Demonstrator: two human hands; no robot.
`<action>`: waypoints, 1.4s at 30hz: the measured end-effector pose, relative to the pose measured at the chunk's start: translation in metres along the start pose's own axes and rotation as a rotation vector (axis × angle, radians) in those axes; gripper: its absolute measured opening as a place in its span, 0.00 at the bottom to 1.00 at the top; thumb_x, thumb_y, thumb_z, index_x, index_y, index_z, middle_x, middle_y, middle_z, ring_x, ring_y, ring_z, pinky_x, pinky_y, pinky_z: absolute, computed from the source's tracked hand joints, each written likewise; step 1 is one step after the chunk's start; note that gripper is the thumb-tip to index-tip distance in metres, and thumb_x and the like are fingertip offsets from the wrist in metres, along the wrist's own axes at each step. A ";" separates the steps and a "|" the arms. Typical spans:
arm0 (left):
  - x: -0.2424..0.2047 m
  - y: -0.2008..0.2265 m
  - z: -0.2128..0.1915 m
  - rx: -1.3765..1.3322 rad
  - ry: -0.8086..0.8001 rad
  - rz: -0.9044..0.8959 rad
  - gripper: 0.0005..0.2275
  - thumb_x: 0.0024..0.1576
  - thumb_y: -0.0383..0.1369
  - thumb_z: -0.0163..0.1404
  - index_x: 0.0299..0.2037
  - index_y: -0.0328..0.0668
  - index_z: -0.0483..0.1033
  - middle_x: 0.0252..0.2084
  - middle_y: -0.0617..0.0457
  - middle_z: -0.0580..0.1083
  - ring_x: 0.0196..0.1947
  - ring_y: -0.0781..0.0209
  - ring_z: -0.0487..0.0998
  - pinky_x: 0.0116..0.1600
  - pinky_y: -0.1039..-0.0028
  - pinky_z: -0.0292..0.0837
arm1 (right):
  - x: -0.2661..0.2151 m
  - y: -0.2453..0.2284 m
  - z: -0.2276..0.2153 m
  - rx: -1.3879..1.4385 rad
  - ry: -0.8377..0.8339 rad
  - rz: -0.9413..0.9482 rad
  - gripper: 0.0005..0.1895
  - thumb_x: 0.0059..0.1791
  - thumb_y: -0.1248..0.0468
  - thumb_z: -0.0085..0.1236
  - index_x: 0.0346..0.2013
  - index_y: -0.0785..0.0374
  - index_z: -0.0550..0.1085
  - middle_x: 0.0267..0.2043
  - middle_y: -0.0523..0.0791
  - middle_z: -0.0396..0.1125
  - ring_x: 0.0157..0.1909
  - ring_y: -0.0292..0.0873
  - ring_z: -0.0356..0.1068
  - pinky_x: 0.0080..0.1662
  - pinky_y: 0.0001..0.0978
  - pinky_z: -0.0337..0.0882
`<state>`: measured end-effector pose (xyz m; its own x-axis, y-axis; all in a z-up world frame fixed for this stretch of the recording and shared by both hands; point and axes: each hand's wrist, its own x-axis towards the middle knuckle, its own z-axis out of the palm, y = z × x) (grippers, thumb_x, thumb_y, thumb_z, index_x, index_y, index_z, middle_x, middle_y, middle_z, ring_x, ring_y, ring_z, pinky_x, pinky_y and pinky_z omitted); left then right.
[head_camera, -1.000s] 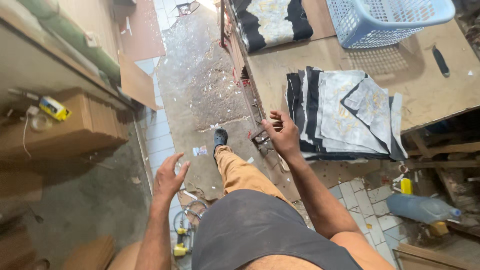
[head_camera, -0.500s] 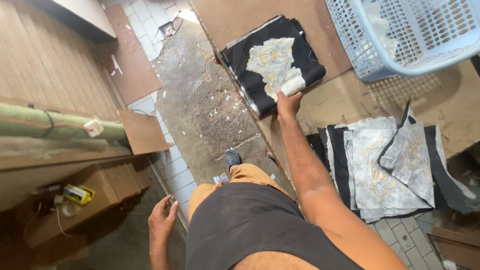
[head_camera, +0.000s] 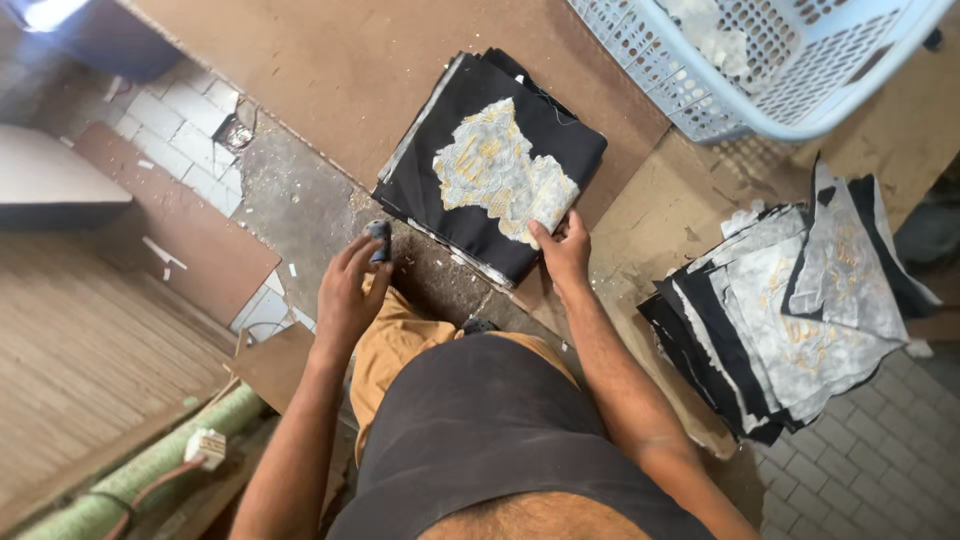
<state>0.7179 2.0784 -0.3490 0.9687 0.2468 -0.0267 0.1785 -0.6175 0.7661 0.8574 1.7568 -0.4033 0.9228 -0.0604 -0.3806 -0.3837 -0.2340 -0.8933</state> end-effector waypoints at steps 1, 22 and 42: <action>0.034 -0.009 0.002 0.049 -0.021 0.122 0.17 0.61 0.33 0.56 0.59 0.39 0.74 0.66 0.44 0.71 0.67 0.42 0.70 0.68 0.55 0.65 | 0.003 -0.003 0.009 0.001 0.010 0.004 0.23 0.47 0.68 0.67 0.55 0.69 0.70 0.46 0.45 0.74 0.46 0.36 0.73 0.48 0.29 0.73; 0.258 -0.133 -0.002 -0.054 -0.697 0.650 0.48 0.57 0.63 0.49 0.75 0.28 0.49 0.78 0.34 0.51 0.78 0.45 0.51 0.78 0.54 0.41 | 0.015 -0.102 0.200 -0.831 -0.046 -0.523 0.16 0.42 0.55 0.70 0.39 0.59 0.80 0.42 0.42 0.75 0.46 0.43 0.73 0.45 0.35 0.74; 0.226 -0.067 0.053 0.277 -0.612 0.745 0.38 0.58 0.66 0.41 0.76 0.60 0.54 0.79 0.44 0.48 0.78 0.45 0.47 0.76 0.42 0.37 | -0.098 0.066 -0.074 0.450 1.318 0.408 0.14 0.50 0.64 0.56 0.45 0.71 0.70 0.45 0.54 0.67 0.39 0.58 0.76 0.36 0.48 0.83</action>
<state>0.9342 2.1362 -0.4403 0.7579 -0.6523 0.0138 -0.5515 -0.6291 0.5478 0.7441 1.6752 -0.4066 0.0151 -0.9362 -0.3512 -0.3720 0.3208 -0.8711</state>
